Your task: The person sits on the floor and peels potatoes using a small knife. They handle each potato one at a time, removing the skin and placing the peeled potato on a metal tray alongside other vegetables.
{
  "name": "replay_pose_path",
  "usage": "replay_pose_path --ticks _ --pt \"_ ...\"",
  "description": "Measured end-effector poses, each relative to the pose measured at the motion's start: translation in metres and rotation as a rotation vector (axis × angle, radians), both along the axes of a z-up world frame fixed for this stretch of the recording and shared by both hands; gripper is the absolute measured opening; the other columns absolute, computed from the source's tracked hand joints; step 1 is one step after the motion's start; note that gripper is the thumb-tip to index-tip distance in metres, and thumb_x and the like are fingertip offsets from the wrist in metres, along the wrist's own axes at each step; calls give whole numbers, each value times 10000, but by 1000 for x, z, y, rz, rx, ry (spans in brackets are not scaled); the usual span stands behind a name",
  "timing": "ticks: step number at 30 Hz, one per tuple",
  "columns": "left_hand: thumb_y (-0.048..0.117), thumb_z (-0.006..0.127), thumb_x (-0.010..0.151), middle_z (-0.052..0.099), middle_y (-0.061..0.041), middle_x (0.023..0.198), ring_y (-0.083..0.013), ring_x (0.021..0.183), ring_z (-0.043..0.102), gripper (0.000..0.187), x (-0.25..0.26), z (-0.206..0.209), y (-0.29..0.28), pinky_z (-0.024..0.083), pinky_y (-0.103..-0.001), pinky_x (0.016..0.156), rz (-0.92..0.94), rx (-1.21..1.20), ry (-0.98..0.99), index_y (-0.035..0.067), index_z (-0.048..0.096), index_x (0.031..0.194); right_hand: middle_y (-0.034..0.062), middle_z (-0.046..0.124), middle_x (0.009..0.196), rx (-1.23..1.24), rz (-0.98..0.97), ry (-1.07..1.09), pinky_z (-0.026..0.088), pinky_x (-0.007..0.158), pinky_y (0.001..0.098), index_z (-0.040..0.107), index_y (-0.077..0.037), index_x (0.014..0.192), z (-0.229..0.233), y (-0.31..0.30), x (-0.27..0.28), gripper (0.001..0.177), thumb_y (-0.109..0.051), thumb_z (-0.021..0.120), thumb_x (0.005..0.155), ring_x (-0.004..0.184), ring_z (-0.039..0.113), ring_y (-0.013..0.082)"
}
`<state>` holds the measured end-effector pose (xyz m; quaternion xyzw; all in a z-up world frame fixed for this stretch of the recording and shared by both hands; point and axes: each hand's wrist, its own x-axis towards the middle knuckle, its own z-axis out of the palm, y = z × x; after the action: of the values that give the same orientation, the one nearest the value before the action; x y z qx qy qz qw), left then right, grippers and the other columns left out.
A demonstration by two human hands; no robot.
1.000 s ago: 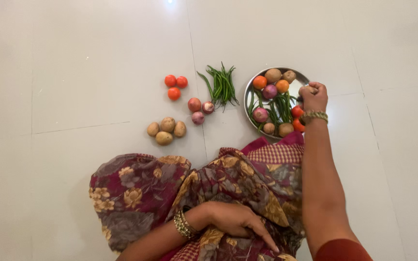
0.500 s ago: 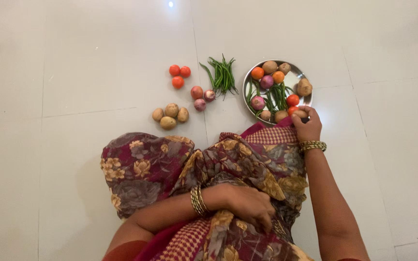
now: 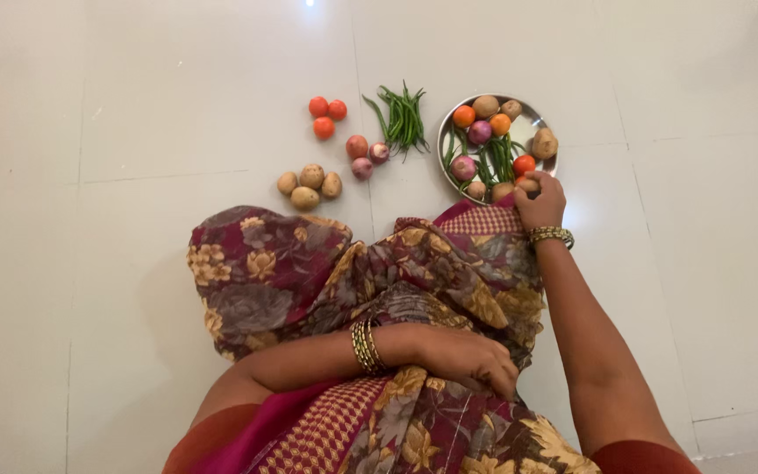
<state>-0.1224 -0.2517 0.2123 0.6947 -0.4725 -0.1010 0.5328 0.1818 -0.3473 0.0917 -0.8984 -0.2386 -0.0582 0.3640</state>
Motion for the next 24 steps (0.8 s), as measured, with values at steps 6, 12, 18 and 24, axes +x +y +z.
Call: replay_pose_path --ticks 6,12,18,24 --pt "119 660 944 694 14 1051 -203 1042 624 203 -10 35 17 529 -375 895 117 137 -73 155 709 1138 157 678 1150 10 1 -70 514 967 446 699 -83 1120 -15 2 9 335 -179 797 815 1091 644 349" --pt "185 654 987 692 -4 1149 -200 1098 632 189 -19 69 30 505 -366 986 169 102 -15 192 713 1166 161 678 1152 -5 -17 -51 514 963 451 710 -86 1122 -26 2 18 352 -199 807 803 1082 647 350" --pt "284 639 1095 638 50 1370 -123 1283 612 258 -24 84 1 458 -277 1089 -263 -416 73 218 646 1344 161 680 1163 1 -25 -27 516 971 445 714 -86 1130 -26 2 16 354 -210 799 810 1097 649 349" --pt "259 724 1036 703 98 1255 -88 1180 660 132 -23 78 -12 499 -232 1004 -143 -430 -7 209 765 1152 161 682 1161 -22 -39 5 510 971 450 714 -87 1129 -19 7 15 355 -206 798 805 1093 649 352"
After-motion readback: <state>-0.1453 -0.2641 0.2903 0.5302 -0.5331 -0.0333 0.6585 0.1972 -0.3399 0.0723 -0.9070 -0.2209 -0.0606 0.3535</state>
